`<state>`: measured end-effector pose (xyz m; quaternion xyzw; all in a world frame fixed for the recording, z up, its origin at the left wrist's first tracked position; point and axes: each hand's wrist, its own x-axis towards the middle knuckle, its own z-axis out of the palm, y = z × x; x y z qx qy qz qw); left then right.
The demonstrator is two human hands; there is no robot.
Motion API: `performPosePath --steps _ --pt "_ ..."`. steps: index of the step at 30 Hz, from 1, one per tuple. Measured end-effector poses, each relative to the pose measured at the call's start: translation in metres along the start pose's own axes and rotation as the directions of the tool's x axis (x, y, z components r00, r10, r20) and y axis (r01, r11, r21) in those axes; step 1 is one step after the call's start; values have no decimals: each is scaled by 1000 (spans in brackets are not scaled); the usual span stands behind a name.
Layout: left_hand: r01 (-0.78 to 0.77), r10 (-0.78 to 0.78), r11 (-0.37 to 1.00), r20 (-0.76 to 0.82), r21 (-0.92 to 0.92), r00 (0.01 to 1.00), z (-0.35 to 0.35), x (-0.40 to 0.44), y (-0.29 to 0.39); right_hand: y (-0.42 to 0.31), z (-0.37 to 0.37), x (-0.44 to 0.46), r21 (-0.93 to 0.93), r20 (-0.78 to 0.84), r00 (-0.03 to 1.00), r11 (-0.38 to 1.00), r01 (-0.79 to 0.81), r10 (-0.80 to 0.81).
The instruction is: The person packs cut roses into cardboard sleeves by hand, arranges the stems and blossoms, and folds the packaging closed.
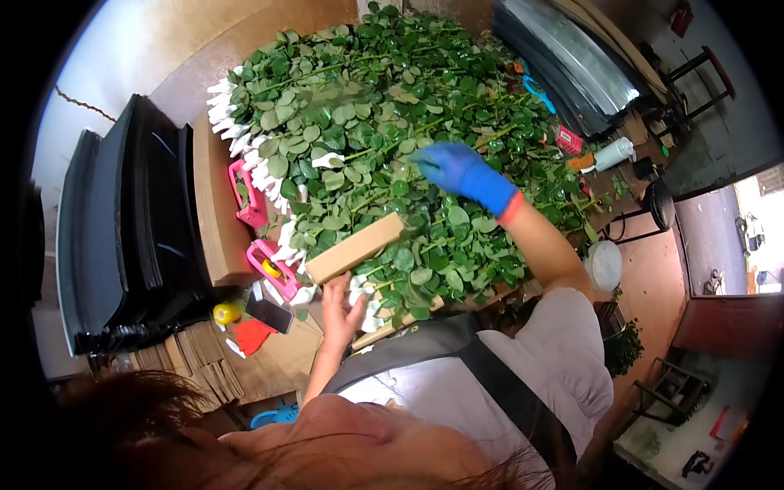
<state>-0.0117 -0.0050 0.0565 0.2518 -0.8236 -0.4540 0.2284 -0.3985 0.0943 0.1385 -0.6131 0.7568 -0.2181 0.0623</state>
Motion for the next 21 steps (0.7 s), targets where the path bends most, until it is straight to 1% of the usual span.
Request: performPosePath --steps 1,2,3,5,6,7,9,10,11,13,14,15,16,17,18,21 --pt "-5 4 1000 9 15 1000 0 0 -1 9 11 27 -154 -131 988 986 56 -77" --pt "-1 1 1000 11 20 1000 -1 0 2 21 21 48 -310 -245 954 946 91 -172" --pt "12 -13 1000 22 29 1000 -2 1 4 38 34 63 -435 -182 972 899 56 -149" --pt "60 -60 998 29 -2 998 -3 1 7 73 71 96 -660 -68 994 751 20 -87" --pt "111 -110 994 41 -19 993 0 -1 1 88 87 113 -646 156 974 763 -27 166" --pt "96 -97 995 39 16 995 -1 -1 1 82 82 129 -585 97 986 809 -57 139" --pt "68 -68 998 15 -4 998 0 -2 -1 65 68 144 -451 -14 995 887 -98 103" --pt "101 -100 994 16 -36 995 1 -2 -3 44 53 142 -439 -257 953 898 31 -159" --pt "137 -136 989 23 -49 990 2 -3 -3 21 37 143 -468 -207 967 883 34 -147" --pt "102 -102 992 11 -74 995 3 1 -4 -10 16 144 -530 -110 988 847 32 -106" --pt "61 -61 998 -14 -14 998 2 3 -1 -7 22 143 -484 -33 999 875 -8 -9" --pt "92 -92 995 0 -37 996 2 2 -2 -1 25 143 -516 142 985 857 -13 100" --pt "76 -76 997 2 -28 997 2 2 -4 7 26 143 -547 302 930 837 -12 211" --pt "58 -58 998 3 -17 998 2 2 -7 17 26 143 -577 444 837 817 -6 319" --pt "54 -54 998 18 -29 998 0 2 -7 36 27 145 -598 606 690 799 67 396" --pt "72 -70 996 21 -57 997 7 -4 -23 21 -6 183 -421 409 877 905 -66 254"
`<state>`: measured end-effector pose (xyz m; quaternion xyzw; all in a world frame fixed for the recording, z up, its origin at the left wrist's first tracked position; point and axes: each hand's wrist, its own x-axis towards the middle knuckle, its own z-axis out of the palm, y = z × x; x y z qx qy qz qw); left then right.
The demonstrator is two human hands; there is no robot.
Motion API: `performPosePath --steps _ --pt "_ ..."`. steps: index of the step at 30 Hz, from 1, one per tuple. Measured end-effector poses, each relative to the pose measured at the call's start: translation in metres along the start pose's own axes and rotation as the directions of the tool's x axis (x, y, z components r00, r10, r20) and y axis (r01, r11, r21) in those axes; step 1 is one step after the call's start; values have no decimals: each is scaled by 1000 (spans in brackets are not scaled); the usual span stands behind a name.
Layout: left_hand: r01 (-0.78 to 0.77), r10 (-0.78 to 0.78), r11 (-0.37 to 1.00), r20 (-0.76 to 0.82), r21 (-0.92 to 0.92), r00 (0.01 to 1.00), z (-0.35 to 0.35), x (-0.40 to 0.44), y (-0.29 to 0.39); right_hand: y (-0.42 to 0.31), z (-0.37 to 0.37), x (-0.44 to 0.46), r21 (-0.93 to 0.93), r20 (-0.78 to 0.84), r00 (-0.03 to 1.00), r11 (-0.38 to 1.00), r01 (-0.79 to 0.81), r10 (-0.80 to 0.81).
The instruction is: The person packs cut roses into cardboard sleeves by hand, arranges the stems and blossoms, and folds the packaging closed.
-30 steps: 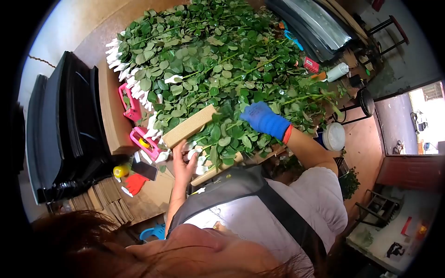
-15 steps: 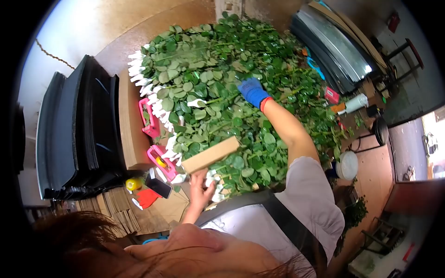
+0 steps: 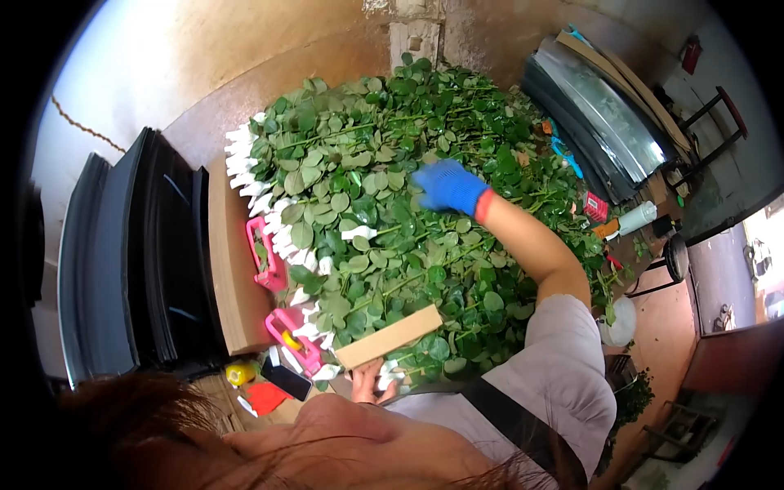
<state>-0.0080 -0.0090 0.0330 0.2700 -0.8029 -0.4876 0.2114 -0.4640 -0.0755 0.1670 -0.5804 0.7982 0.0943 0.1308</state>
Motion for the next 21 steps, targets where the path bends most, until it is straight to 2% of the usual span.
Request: performPosePath --steps 1,2,4,5,6,8,9,12,13,16,18,19,20,21 --pt "32 -34 998 -27 -62 999 5 -2 -2 2 -2 25 25 -222 974 999 49 -42" --pt "104 -105 994 -2 -21 995 -1 1 15 4 -2 56 40 -436 897 994 98 -70" --pt "133 -134 990 -24 -43 991 -7 11 38 5 -10 117 -126 -567 812 989 81 -139" --pt "45 -43 998 -33 49 999 -10 14 37 6 -12 143 -228 -522 843 974 8 -129" --pt "50 -49 998 -34 39 998 -10 14 40 3 -9 164 -328 -475 872 943 -54 -115" --pt "74 -75 980 2 -187 997 -3 6 11 -3 6 198 -280 -393 919 951 -128 8" --pt "13 -16 963 -7 -269 1000 3 0 -8 -10 0 200 -254 -380 924 956 -145 39" --pt "-12 8 991 -30 -130 1000 -1 1 0 -19 -8 194 -260 -306 950 954 -149 65" --pt "95 -95 990 8 -104 995 -6 3 11 -19 -6 189 -256 -365 930 958 -132 30" --pt "27 -31 996 -54 -81 998 -6 12 30 -31 -6 129 -258 -320 946 966 -29 -57" --pt "93 -93 996 -45 12 995 -6 11 35 -43 19 88 -243 -256 965 970 -5 -59" --pt "128 -126 990 -37 59 991 -7 11 39 -57 35 64 -281 -159 986 960 -8 -38" --pt "68 -69 997 -36 -22 997 -14 19 52 -65 47 42 -317 -61 998 948 -11 -9" --pt "75 -77 996 -34 -43 996 -16 22 59 -61 66 29 -275 -61 996 961 41 -60"
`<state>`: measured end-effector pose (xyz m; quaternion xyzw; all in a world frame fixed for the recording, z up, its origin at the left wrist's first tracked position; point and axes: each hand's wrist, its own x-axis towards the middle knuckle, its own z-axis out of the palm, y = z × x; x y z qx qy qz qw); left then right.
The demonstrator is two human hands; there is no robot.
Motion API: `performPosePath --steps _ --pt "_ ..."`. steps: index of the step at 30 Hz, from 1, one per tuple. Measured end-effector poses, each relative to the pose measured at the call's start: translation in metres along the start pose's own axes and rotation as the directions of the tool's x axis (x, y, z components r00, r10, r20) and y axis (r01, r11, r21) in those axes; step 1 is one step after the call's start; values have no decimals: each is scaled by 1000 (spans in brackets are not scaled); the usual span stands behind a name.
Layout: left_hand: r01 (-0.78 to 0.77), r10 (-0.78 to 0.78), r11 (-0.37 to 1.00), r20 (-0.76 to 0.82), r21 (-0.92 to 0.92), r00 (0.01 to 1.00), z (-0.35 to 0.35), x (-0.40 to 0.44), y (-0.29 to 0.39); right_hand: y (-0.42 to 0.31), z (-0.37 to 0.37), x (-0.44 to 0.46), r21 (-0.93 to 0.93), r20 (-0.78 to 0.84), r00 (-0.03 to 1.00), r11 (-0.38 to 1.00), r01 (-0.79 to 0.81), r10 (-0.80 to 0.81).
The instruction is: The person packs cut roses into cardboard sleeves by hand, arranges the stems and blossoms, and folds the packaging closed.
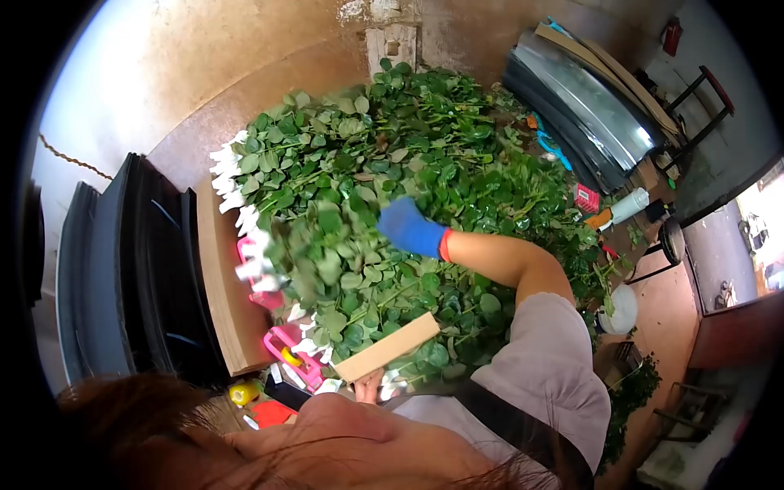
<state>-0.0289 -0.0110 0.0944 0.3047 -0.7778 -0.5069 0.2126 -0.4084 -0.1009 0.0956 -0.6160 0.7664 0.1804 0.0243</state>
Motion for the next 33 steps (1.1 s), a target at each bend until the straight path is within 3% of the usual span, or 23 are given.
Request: performPosePath --steps 2,5,6,9,10,13,14,16,17,18,19,21,24,27,28,31,33 --pt "-30 29 998 33 54 999 12 -17 -51 5 36 -11 81 -48 993 991 107 -104" --pt "-3 5 999 57 -47 998 11 -18 -54 19 -13 -22 204 -40 997 977 -54 63" --pt "-73 73 997 34 -18 997 10 -13 -46 25 -12 -32 219 -321 944 976 -9 81" --pt "-63 64 998 32 -19 997 11 -16 -48 29 -8 -33 158 -398 915 987 -1 65" --pt "-108 108 994 14 -20 994 12 -14 -48 29 -7 -32 127 -290 957 991 37 2" --pt "-99 98 995 24 34 995 11 -14 -53 40 -41 -25 318 101 986 944 92 -131" --pt "-94 92 994 27 50 995 11 -15 -56 44 -51 -13 413 1 998 909 56 -62" --pt "-64 61 993 34 99 998 13 -19 -61 61 -52 32 615 -351 931 775 145 104" --pt "-53 48 991 38 127 998 13 -19 -64 69 -74 50 556 -346 921 830 46 180" --pt "-80 81 990 -2 120 997 16 -18 -63 83 -59 86 369 -623 759 926 75 187" --pt "47 -51 992 33 114 998 3 -9 -22 92 -72 106 269 -578 794 962 -34 190" --pt "64 -65 995 18 83 998 6 -11 -29 108 -53 157 168 -658 720 975 -145 221" --pt "4 -4 1000 -8 -18 1000 4 -6 -29 104 -10 200 98 -602 762 969 -227 239" --pt "50 -53 990 19 130 998 4 -10 -29 93 -8 181 221 -440 854 956 -195 276" --pt "-28 28 991 2 133 1000 4 -8 -29 92 -15 161 208 -435 871 967 -149 228" --pt "63 -62 997 42 -35 997 -1 -3 -15 82 -33 76 207 -663 719 974 -90 207" --pt "211 -194 961 107 -180 975 2 -7 -19 75 -11 28 57 -773 620 988 -145 136"
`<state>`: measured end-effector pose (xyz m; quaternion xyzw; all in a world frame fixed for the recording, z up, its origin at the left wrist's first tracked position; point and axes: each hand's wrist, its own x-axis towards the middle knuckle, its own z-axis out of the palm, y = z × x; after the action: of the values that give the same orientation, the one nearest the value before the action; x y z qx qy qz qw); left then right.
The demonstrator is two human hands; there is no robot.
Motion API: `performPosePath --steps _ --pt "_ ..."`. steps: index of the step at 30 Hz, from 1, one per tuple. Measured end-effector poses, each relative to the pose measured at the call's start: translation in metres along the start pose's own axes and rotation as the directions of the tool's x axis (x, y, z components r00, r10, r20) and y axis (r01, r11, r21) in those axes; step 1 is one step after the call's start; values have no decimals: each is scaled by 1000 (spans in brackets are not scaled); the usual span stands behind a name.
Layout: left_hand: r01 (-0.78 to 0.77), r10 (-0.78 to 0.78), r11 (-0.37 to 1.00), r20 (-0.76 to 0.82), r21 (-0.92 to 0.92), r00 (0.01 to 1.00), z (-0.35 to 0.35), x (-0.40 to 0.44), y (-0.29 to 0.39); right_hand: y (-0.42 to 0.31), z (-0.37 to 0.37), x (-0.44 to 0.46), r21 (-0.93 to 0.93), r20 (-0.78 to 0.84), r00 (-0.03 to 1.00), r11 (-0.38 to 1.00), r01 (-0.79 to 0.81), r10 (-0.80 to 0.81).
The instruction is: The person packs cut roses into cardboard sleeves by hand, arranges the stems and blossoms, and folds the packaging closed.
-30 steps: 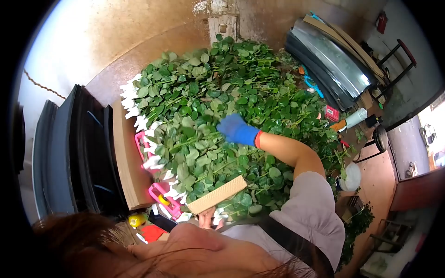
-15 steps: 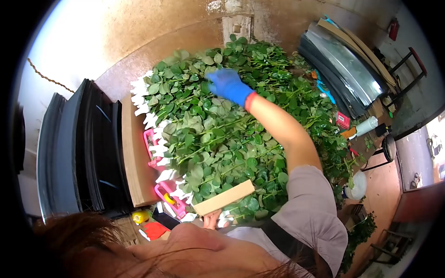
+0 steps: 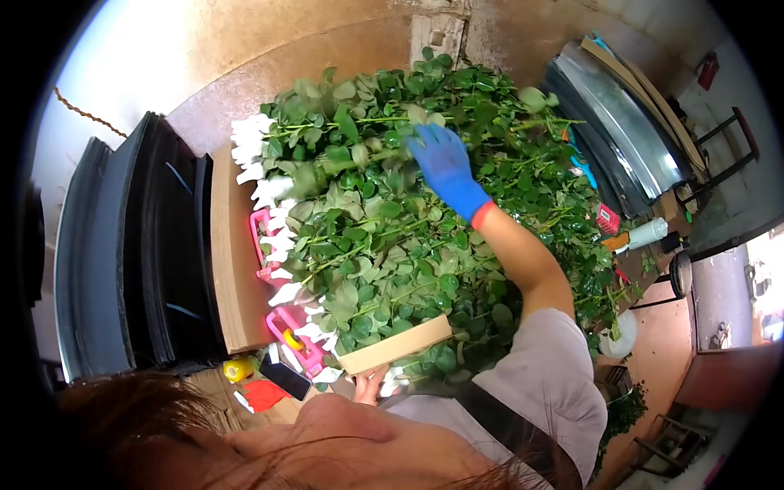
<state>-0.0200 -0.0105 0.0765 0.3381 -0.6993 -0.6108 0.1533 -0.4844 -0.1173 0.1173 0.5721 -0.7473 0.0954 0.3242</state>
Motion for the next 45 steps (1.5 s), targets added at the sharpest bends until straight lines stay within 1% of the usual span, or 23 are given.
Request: performPosePath --steps 2,3,4,6,7,10,12,14,17,18,20,21,23,26,29,30,32,35,38,40,42,44,45 --pt "-218 237 939 -42 266 971 5 -1 -46 -12 -10 -66 -167 260 965 982 88 -42" --pt "-185 199 957 -42 223 979 5 -2 -48 -13 -8 -108 -34 351 931 992 119 -99" --pt "-242 256 951 -51 190 965 6 0 -44 -12 -8 -136 101 424 890 985 139 -168" --pt "-294 308 927 -23 234 951 2 3 -41 -10 -48 -130 126 602 793 992 18 -91" --pt "-268 281 938 -26 221 959 3 2 -36 -10 -73 -122 131 683 729 990 -48 -55" --pt "-217 224 957 -17 191 974 3 0 -24 -5 -114 -66 368 586 809 876 -312 42" --pt "-203 210 964 -19 173 978 4 0 -29 -2 -96 -32 407 317 948 904 -134 -3" --pt "-257 264 943 -6 211 965 3 2 -30 0 -50 4 499 242 970 854 -145 23" --pt "-293 303 922 -2 253 953 1 2 -25 4 23 48 371 10 995 924 -93 97" --pt "-229 242 950 -36 214 970 5 -1 -26 7 43 61 261 2 995 960 -99 102" --pt "-225 244 955 -80 192 966 9 -2 -35 -1 67 71 68 -34 976 975 -213 216" --pt "-287 311 931 -75 223 948 9 0 -43 -4 85 73 150 116 968 959 -240 224" --pt "-298 324 917 -61 267 944 4 0 -40 -7 113 73 279 416 889 904 -324 190" --pt "-272 301 931 -86 245 950 8 0 -40 -17 62 41 445 43 993 888 -114 106" --pt "-231 255 950 -96 211 962 7 -1 -31 10 -7 8 292 -186 982 956 29 27" --pt "-245 268 942 -78 228 960 5 -1 -33 28 -7 -6 237 -188 982 970 56 -10" --pt "-273 288 938 -44 212 957 3 2 -44 63 -11 -29 285 157 975 952 109 -159" --pt "-260 270 946 -28 192 962 4 3 -51 94 12 -74 -5 447 885 988 153 -135" --pt "-254 264 952 -40 171 964 5 2 -57 78 0 -38 295 178 979 955 45 -101" --pt "-261 274 946 -46 191 961 5 4 -58 49 5 3 488 50 992 869 75 -114" --pt "-218 230 959 -46 184 972 5 1 -43 21 25 39 366 133 988 930 24 -78" --pt "-254 273 940 -59 227 960 7 1 -33 2 62 69 43 80 996 998 47 -51" --pt "-273 293 938 -69 212 954 8 3 -34 -9 76 76 17 225 974 999 -42 37"
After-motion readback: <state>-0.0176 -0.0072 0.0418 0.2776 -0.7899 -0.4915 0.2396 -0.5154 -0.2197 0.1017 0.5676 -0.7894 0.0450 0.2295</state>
